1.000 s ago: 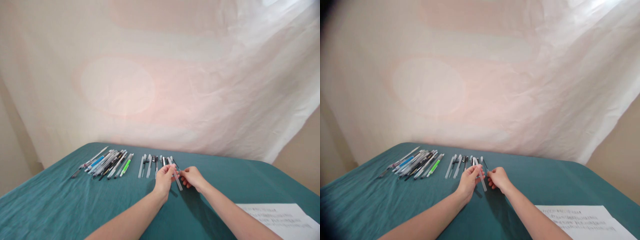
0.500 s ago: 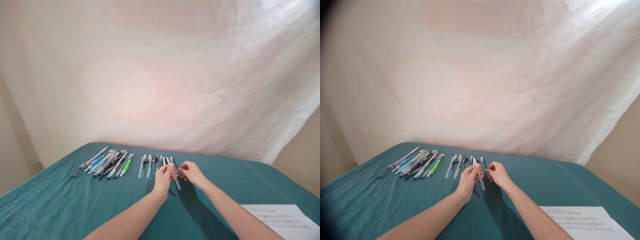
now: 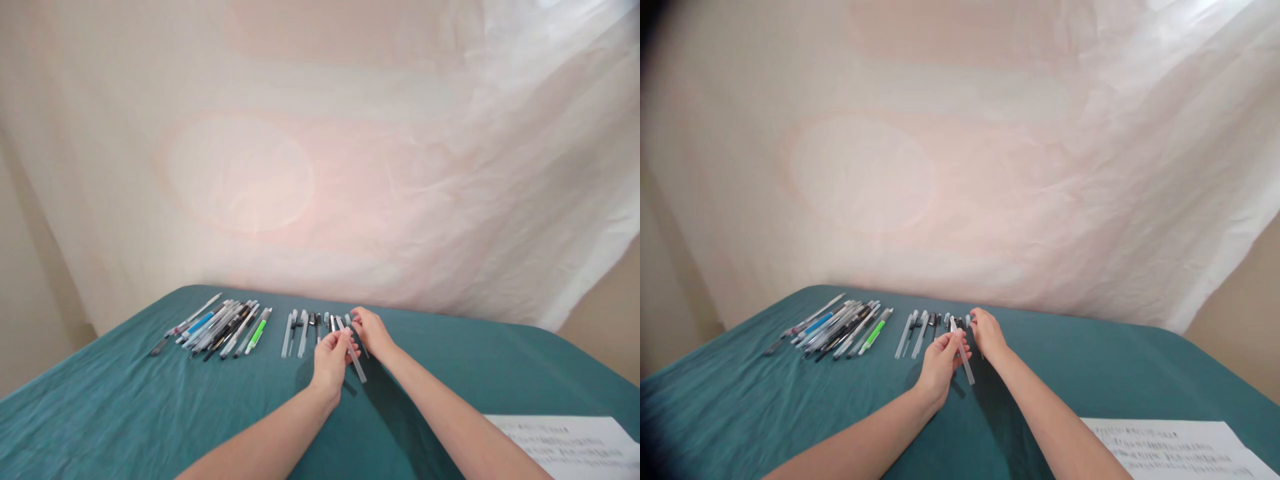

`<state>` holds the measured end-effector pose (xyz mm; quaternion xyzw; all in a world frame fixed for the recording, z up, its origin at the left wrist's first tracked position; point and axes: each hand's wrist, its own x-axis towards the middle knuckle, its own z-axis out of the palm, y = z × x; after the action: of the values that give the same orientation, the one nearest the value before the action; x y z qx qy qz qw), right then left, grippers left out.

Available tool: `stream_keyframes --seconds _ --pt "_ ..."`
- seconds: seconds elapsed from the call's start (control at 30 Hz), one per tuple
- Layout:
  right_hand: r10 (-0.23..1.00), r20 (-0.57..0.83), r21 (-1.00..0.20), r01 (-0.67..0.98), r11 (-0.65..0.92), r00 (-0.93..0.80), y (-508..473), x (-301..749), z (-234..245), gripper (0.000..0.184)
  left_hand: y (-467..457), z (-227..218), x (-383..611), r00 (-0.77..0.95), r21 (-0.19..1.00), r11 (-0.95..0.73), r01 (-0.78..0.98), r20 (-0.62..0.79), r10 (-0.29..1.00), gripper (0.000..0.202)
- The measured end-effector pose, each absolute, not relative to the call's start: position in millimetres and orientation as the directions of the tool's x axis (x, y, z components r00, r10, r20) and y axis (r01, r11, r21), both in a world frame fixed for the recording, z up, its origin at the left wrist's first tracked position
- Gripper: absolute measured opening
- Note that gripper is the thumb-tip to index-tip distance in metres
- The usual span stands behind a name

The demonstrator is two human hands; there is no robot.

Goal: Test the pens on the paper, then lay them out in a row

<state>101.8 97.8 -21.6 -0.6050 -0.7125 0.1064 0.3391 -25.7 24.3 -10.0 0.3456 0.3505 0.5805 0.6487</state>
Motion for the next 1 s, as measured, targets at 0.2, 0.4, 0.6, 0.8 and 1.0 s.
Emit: stream_keyframes --seconds 0.2,0.4,0.6,0.8,1.0 --pt "0.922 0.375 -0.493 0.822 0.286 -0.096 96.0 101.7 -22.7 0.008 22.8 -9.4 -26.0 0.093 0.851 0.069 -0.52 -0.024 0.995 0.034" --pt "0.929 0.37 -0.476 0.854 0.21 -0.022 89.4 112.1 -24.1 0.011 22.8 -9.4 -25.6 0.084 0.858 0.068 -0.51 -0.029 0.996 0.035" --pt "0.96 0.278 -0.484 0.869 0.103 0.041 73.9 116.7 -28.9 0.018 23.6 -10.5 -25.9 0.081 0.871 0.065 -0.486 -0.03 0.996 0.036" --pt "0.972 0.229 -0.494 0.866 0.079 0.043 60.7 106.1 -25.6 0.013 22.6 -10.0 -25.7 0.096 0.872 0.062 -0.486 -0.018 0.995 0.036" --pt "0.977 0.209 -0.508 0.857 0.086 0.026 51.7 97.9 -23.2 0.011 22.9 -9.8 -24.4 0.125 0.869 0.086 -0.488 -0.028 0.992 0.035"
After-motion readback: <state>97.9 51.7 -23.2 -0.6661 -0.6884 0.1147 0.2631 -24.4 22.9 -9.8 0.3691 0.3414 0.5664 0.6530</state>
